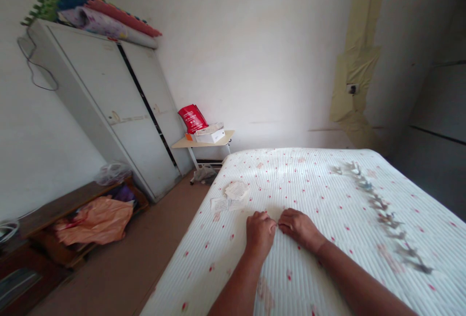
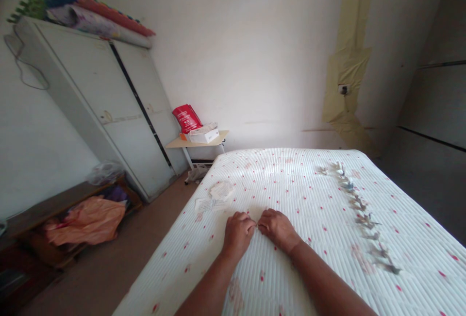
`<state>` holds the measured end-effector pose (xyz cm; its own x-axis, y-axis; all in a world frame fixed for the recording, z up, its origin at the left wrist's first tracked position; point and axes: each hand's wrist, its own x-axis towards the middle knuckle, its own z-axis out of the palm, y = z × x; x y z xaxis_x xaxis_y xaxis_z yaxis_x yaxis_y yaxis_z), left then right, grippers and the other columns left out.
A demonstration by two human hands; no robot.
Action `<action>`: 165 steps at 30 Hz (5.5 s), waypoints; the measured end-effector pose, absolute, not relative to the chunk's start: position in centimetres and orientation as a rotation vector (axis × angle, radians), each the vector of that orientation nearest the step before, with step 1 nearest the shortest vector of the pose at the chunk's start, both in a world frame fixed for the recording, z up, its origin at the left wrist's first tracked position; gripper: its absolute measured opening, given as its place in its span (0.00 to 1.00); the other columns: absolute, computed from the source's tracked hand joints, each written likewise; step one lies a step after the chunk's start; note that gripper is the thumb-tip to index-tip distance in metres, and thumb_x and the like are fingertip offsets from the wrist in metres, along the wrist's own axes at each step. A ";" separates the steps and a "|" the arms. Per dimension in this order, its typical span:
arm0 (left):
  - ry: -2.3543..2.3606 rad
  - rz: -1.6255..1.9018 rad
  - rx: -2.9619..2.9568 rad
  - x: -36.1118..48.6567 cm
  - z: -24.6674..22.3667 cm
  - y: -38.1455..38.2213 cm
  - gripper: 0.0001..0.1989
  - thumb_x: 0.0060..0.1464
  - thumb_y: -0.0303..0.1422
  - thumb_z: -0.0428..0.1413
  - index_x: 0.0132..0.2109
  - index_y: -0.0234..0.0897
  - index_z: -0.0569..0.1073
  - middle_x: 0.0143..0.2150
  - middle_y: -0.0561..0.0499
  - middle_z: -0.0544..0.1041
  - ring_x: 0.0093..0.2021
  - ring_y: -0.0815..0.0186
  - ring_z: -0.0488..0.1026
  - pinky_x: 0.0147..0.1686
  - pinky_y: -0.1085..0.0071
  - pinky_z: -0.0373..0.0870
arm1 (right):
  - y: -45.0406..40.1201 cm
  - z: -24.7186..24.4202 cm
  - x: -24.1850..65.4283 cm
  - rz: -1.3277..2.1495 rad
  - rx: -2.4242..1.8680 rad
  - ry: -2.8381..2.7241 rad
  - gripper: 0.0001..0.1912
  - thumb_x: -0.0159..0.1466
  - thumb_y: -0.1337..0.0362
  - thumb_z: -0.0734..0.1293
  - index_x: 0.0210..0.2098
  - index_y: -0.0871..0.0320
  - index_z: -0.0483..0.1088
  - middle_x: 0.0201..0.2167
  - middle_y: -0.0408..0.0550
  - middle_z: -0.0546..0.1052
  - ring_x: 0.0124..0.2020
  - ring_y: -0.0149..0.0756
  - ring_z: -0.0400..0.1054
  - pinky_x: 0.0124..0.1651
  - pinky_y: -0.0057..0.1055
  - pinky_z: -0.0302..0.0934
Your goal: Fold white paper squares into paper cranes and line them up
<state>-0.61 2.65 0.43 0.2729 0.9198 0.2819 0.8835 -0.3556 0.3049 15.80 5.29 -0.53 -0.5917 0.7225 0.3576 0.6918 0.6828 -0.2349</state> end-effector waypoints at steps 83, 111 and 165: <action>1.424 0.803 2.723 -1.6 -0.8 4.0 0.06 0.51 0.27 0.54 0.28 0.38 0.74 0.28 0.51 0.72 0.35 0.66 0.67 0.38 0.68 0.58 | 5.2 -0.2 15.8 -0.220 -1.004 -2.642 0.12 0.65 0.67 0.57 0.27 0.60 0.68 0.26 0.46 0.71 0.28 0.32 0.63 0.33 0.28 0.54; 1.598 0.870 2.390 -1.1 -1.1 3.8 0.06 0.49 0.26 0.54 0.27 0.38 0.74 0.31 0.53 0.73 0.36 0.68 0.68 0.39 0.71 0.59 | 4.9 0.2 14.6 0.271 -1.441 -2.367 0.13 0.59 0.73 0.57 0.25 0.60 0.70 0.27 0.46 0.71 0.31 0.30 0.65 0.34 0.24 0.54; 1.797 0.852 2.128 -0.1 -1.1 4.1 0.05 0.44 0.24 0.54 0.25 0.37 0.72 0.33 0.54 0.71 0.36 0.69 0.68 0.37 0.73 0.61 | 4.4 2.2 14.1 0.362 -1.635 -2.356 0.11 0.58 0.72 0.60 0.28 0.58 0.73 0.30 0.46 0.73 0.30 0.29 0.67 0.30 0.22 0.52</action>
<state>-0.12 4.10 -1.05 0.0795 0.9561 0.2820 0.8232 -0.2225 0.5223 14.14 4.42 2.21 -0.3390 0.9387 0.0631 0.8765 0.3395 -0.3414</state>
